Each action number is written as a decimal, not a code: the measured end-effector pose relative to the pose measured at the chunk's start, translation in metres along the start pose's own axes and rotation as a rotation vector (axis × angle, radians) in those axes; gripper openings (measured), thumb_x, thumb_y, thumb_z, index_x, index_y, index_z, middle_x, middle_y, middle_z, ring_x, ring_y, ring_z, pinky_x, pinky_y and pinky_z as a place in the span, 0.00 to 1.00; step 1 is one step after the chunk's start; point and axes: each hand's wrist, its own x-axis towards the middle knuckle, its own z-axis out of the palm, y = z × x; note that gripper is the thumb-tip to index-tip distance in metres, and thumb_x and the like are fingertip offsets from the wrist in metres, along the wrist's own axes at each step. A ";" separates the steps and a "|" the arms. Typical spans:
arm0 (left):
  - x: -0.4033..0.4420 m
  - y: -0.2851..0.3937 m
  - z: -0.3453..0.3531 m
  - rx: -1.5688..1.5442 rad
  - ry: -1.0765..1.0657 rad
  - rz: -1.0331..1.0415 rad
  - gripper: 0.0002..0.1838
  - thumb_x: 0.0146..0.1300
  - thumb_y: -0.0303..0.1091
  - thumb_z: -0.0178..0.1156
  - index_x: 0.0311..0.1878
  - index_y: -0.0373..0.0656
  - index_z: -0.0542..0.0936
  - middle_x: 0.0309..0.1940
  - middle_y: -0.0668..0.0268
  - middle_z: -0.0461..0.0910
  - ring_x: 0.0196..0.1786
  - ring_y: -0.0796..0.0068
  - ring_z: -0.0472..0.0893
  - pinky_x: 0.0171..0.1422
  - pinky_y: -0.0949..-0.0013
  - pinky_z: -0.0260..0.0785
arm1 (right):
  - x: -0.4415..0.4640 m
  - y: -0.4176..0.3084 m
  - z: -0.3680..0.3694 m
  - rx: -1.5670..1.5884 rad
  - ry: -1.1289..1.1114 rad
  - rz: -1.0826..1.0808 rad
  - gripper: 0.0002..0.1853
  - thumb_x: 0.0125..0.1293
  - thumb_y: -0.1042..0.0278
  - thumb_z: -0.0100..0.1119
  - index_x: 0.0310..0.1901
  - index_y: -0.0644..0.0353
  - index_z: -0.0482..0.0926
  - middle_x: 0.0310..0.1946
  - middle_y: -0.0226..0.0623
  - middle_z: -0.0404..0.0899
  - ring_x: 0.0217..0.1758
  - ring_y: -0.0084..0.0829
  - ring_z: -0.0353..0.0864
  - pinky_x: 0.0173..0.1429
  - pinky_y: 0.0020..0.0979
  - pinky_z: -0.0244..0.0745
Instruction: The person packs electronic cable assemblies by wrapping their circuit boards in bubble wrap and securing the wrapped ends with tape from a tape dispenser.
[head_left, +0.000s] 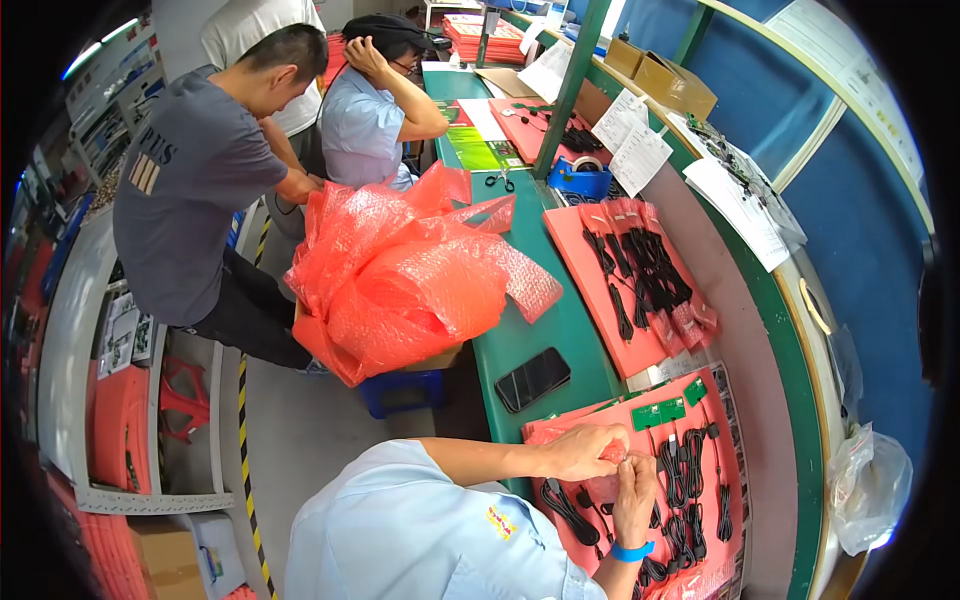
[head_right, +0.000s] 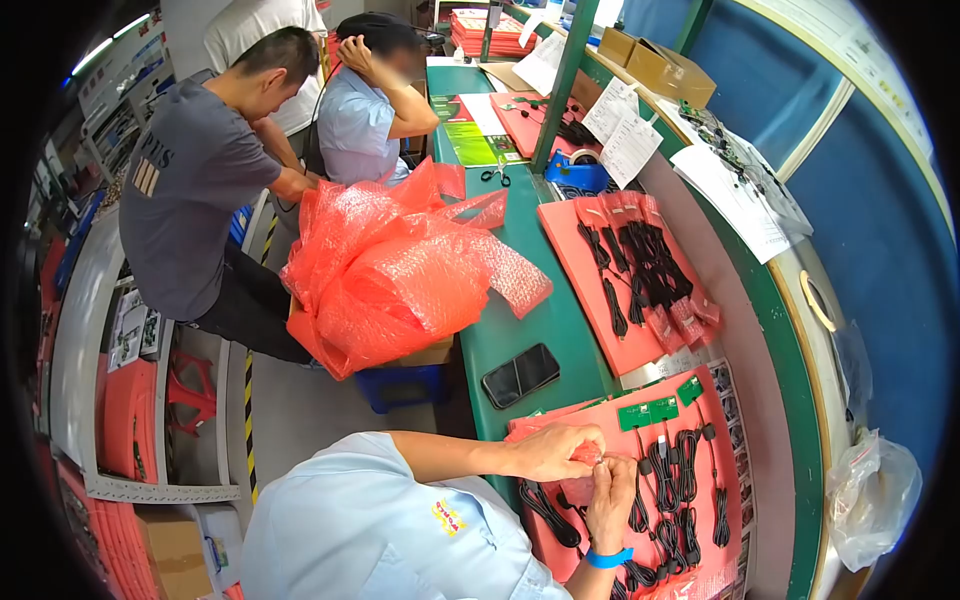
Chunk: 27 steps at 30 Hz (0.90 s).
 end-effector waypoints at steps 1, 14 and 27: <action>0.001 -0.002 0.000 0.005 -0.002 -0.001 0.13 0.52 0.32 0.64 0.41 0.40 0.77 0.32 0.57 0.80 0.38 0.60 0.81 0.42 0.62 0.71 | 0.000 0.001 -0.001 -0.012 -0.013 -0.001 0.04 0.64 0.75 0.53 0.38 0.67 0.74 0.42 0.44 0.72 0.51 0.35 0.72 0.55 0.33 0.66; 0.003 -0.039 -0.004 -0.080 -0.065 -0.307 0.13 0.50 0.32 0.70 0.39 0.40 0.82 0.32 0.65 0.84 0.36 0.77 0.80 0.45 0.68 0.73 | -0.097 -0.081 -0.096 -0.169 0.436 -0.050 0.07 0.62 0.76 0.54 0.39 0.69 0.77 0.42 0.45 0.77 0.43 0.32 0.76 0.47 0.30 0.72; 0.042 -0.051 0.000 -0.244 -0.169 -0.430 0.16 0.51 0.21 0.67 0.44 0.37 0.78 0.34 0.66 0.80 0.38 0.82 0.79 0.44 0.76 0.72 | -0.228 -0.068 -0.207 -0.506 1.127 0.310 0.09 0.70 0.74 0.49 0.44 0.68 0.78 0.38 0.30 0.77 0.37 0.19 0.72 0.43 0.21 0.68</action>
